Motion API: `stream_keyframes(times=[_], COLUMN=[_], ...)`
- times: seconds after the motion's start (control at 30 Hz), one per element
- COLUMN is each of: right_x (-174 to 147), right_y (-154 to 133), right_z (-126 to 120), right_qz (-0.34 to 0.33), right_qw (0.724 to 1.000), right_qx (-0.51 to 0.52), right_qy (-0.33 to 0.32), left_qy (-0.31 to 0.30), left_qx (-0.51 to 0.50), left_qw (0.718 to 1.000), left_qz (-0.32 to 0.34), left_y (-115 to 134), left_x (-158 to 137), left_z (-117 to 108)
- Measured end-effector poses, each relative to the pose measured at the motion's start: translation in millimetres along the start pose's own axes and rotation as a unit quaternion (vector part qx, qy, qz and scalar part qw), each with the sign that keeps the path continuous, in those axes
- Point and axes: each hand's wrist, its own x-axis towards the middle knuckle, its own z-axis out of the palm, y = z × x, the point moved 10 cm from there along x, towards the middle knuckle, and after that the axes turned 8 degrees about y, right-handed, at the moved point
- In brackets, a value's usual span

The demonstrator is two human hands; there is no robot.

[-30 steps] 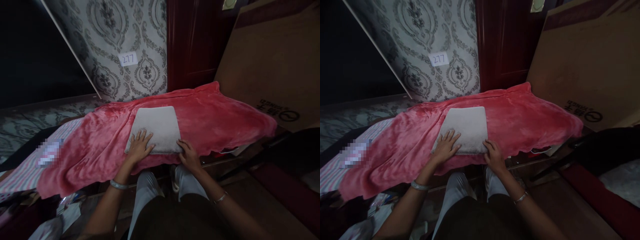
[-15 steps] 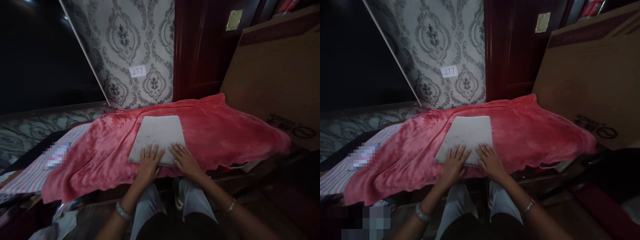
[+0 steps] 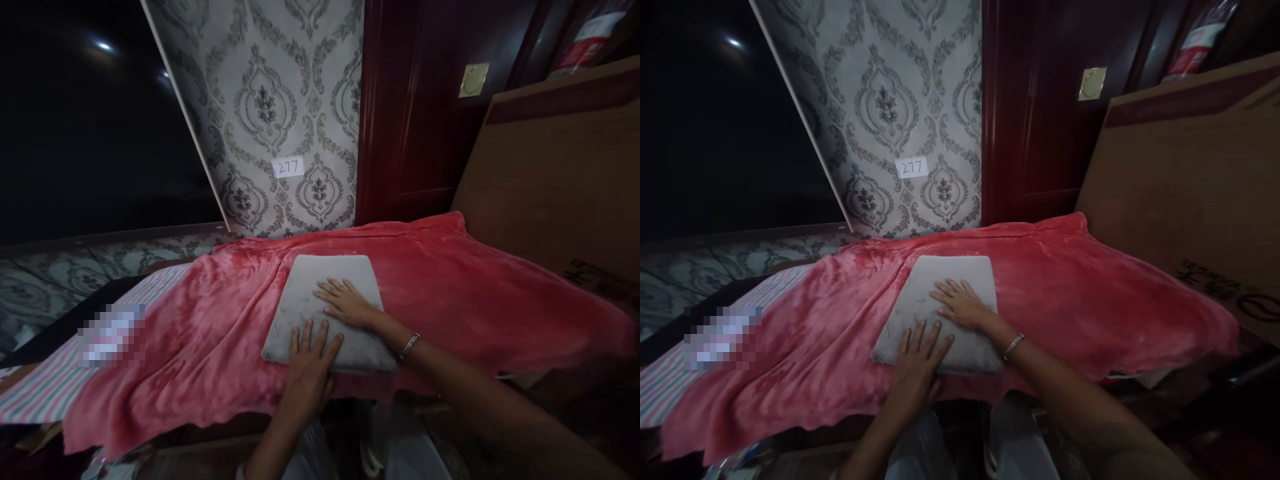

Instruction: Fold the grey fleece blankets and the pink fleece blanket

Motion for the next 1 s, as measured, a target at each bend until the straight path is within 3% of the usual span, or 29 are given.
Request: stream_keyframes(times=[0.1,0.33,0.63,0.8,0.87,0.93,1.0], right_x=[18.4,62.1,86.5,85.8,86.0,85.8,78.6], right_y=[18.9,83.3,118.4,112.0,96.4,60.4,9.9], right_z=[5.3,14.9,24.2,10.0,2.7,-2.4,-0.1], right_qz=[-0.01,0.083,0.114,0.141,0.145,0.086,-0.024], right_qw=[1.0,0.996,0.992,0.988,0.988,0.996,1.0], right_qx=[-0.008,-0.003,-0.007,-0.019,-0.026,-0.022,-0.005], right_qy=[0.003,-0.041,-0.051,-0.051,-0.041,-0.014,0.001], left_qy=[0.005,0.022,0.023,-0.003,-0.011,-0.011,0.007], left_qx=[0.002,0.012,0.01,-0.012,-0.025,-0.027,-0.013], left_qw=[1.0,1.0,1.0,1.0,1.0,1.0,1.0], left_qz=[0.001,0.01,0.002,0.005,0.006,-0.002,-0.02], left_y=[-2.6,-6.2,-5.4,-1.2,-1.0,-5.6,-14.6], left_x=[-2.2,-9.4,-12.1,-7.0,-6.2,-8.7,-15.3], left_z=[4.1,22.2,28.2,10.7,-0.6,-11.8,-20.7])
